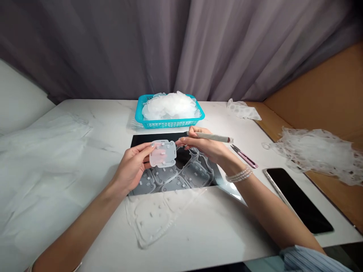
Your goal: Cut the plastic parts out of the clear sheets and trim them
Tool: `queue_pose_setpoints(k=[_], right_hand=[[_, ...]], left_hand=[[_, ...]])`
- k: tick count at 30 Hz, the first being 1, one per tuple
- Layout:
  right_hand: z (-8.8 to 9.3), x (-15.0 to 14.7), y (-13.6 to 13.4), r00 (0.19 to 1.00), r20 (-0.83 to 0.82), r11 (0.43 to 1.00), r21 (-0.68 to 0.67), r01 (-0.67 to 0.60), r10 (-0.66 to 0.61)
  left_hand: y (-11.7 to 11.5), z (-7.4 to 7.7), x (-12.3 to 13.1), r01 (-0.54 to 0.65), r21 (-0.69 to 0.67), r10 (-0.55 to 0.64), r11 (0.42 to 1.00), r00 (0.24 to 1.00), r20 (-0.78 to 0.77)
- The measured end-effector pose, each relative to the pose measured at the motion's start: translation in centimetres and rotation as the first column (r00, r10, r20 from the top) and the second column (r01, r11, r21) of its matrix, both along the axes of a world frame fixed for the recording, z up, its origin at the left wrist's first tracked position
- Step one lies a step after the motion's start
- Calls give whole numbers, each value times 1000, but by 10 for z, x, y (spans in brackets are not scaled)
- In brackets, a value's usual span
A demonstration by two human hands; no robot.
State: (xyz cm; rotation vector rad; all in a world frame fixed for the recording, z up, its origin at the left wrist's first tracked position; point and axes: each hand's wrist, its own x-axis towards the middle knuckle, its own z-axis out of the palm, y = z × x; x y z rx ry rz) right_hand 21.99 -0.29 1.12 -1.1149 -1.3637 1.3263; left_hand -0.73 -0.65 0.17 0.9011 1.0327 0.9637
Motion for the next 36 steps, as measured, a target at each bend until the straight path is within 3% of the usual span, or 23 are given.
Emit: queue_pose_setpoints(k=[3,6,27,30,33,35,36], right_hand=[[2,-13,-6,987,-139,992,-84,-97,85],[2,-17,-8,980,-185,988,-118,-101,78],[10,-17,-8,984,-179,989,-139,-46,20],[12,-15,-7,990,-139,994,-106,-16,1],[15,-17,-10,992,-53,993,25,113,-112],[17,-23,-15,982,39,975,131,177,-184],[19,-26,-18,981,96,975,162,149,-166]], left_hand=[[0,0,0,33,-6,-33,999,999,13],[-1,0,-2,67,-1,-67,998,998,8],[-1,-1,-5,96,12,-96,995,995,38],[-1,-1,-4,64,3,-64,998,996,59],[-1,2,-3,0,-97,13,995,991,133],[-1,4,-2,39,-212,11,977,974,226],[-1,5,-2,84,-257,-9,963,959,283]])
